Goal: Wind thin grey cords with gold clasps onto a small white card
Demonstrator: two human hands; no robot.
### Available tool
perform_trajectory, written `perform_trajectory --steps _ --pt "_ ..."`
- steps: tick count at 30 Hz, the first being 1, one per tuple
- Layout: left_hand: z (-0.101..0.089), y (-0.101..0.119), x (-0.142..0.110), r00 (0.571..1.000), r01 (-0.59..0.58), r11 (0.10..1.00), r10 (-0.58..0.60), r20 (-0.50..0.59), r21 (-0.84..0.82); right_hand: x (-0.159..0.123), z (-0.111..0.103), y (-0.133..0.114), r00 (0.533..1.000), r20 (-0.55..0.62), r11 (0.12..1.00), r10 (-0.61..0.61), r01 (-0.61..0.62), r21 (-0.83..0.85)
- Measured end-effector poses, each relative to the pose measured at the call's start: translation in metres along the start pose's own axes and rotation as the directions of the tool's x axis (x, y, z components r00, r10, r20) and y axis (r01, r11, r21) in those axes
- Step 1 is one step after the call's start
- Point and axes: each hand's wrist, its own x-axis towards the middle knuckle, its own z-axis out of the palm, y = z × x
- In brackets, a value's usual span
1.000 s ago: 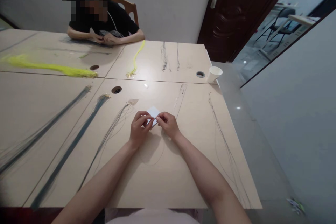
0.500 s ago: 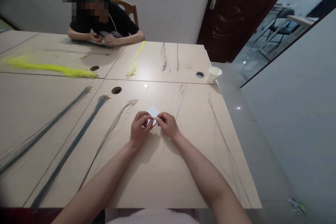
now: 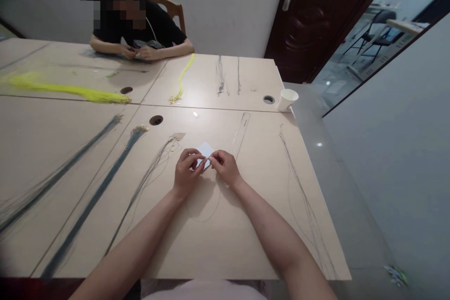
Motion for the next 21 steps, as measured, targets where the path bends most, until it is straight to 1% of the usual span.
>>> perform_trajectory --steps 21 --pt "0.0001 0.0 -0.0006 1.0 0.001 1.0 -0.001 0.009 0.024 0.0006 0.0004 0.0026 1.0 -0.013 1.0 -0.006 0.006 -0.007"
